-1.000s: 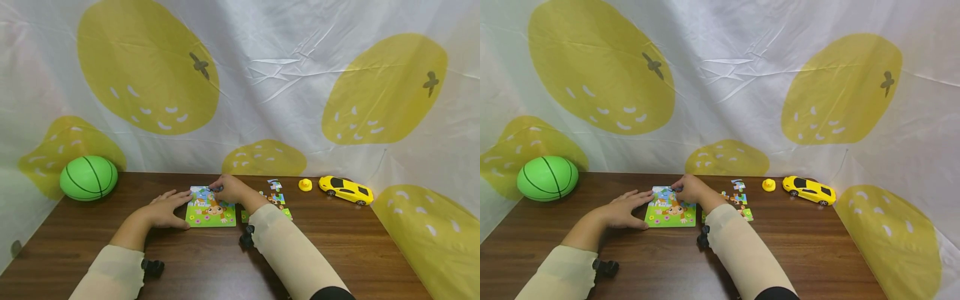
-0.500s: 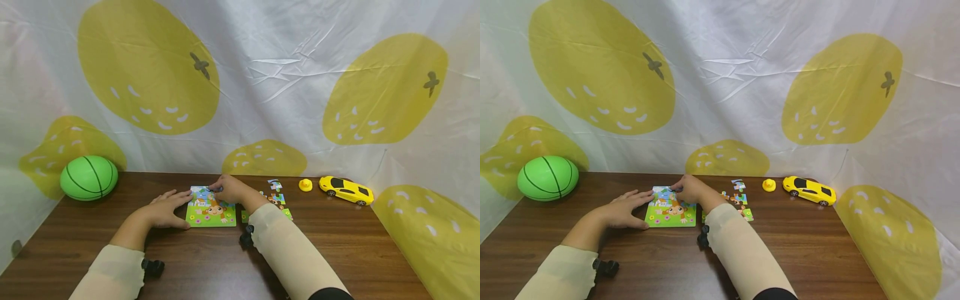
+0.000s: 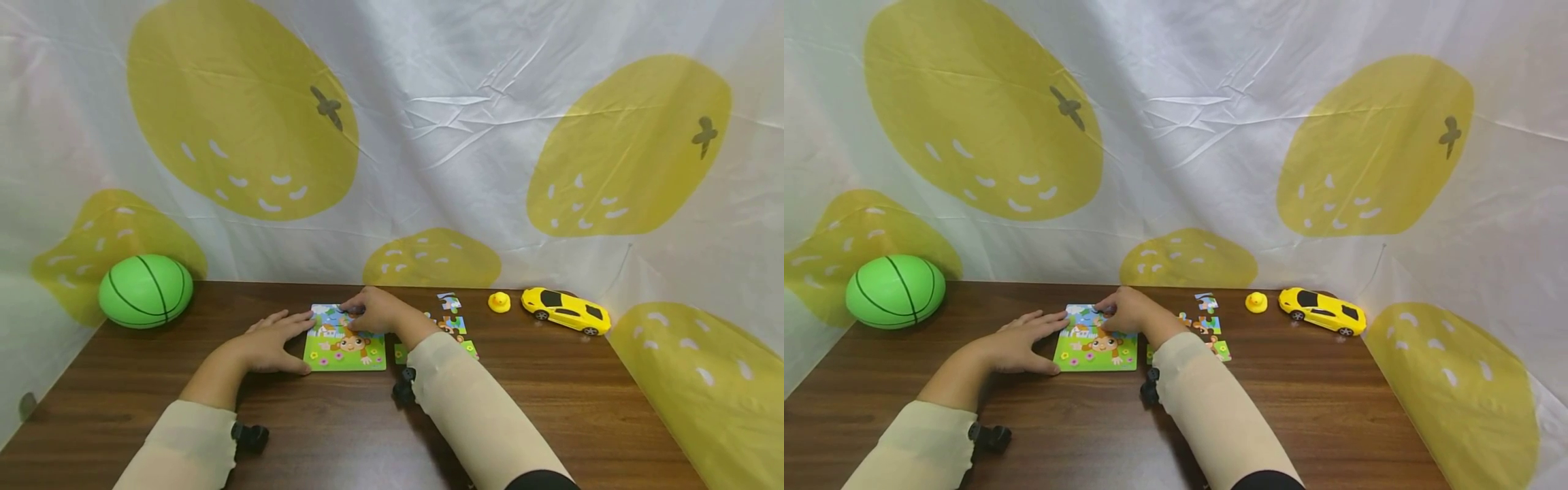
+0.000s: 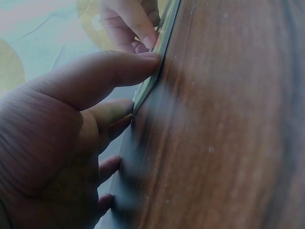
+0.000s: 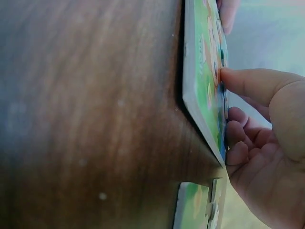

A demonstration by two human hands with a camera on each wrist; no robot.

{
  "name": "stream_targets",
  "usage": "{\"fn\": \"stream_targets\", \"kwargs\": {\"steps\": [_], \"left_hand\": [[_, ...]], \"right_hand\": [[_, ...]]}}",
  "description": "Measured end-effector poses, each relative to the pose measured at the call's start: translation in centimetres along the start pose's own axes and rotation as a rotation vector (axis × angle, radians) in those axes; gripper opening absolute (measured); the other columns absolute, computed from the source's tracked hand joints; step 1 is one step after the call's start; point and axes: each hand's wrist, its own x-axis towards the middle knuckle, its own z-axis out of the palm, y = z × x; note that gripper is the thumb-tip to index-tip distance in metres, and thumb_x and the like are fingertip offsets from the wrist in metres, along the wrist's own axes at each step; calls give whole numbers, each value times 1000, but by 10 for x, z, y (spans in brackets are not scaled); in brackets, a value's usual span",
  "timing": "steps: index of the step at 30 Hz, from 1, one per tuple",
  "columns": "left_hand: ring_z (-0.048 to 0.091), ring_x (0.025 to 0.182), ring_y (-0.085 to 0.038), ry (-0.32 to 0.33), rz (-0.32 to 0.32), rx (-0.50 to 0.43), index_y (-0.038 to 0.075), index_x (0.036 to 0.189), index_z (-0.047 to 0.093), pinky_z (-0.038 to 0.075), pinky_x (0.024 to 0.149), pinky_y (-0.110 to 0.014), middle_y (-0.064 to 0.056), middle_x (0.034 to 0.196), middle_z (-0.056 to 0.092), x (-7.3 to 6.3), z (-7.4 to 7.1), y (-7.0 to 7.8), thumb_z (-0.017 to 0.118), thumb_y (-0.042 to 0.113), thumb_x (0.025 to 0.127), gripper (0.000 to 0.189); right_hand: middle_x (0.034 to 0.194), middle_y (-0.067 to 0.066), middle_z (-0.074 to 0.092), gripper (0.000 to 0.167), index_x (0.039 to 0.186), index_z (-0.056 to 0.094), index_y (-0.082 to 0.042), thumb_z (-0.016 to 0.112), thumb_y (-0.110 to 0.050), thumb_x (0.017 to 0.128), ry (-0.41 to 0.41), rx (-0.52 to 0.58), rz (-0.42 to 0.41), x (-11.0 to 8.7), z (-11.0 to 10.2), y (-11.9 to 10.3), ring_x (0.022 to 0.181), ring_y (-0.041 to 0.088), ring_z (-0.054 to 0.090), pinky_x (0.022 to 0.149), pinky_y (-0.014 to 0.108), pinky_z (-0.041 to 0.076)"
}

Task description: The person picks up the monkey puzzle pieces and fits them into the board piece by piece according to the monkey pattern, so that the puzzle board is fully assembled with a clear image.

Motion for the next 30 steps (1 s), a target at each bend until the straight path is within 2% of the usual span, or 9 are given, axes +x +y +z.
{"fn": "stream_targets", "kwargs": {"steps": [7,16,20,25,30], "left_hand": [[9,166,-51,3,-4,-4,22,169,36,9,125,-83,-4,181,24,0,1,1,82,57,84,104],[9,166,-51,4,-4,-2,21,169,36,8,124,-84,-4,181,23,0,0,0,82,57,84,103],[8,166,-52,4,-3,7,21,169,36,9,124,-84,-4,181,23,1,-1,0,81,58,84,103],[9,166,-52,5,-1,-2,21,169,36,9,124,-84,-4,181,23,1,-1,1,82,58,84,103],[9,166,-52,4,-5,-1,22,169,36,9,125,-83,-4,180,24,1,0,1,82,58,84,103]], "right_hand": [[147,9,60,46,145,70,-23,77,-27,100,16,45,-16,-1,0,3,128,26,65,106,45,58],[139,8,62,43,143,71,-29,76,-32,101,6,-11,-7,2,-1,-2,112,21,64,99,42,57],[139,6,64,42,142,71,-29,76,-31,101,-7,-10,-1,4,-2,-2,115,22,65,101,43,57],[140,4,72,43,141,72,-26,79,-27,99,6,53,4,6,-1,1,127,24,68,106,45,59],[131,4,73,47,142,71,-23,81,-27,97,42,139,-2,1,-2,6,120,23,68,99,44,60]]}}
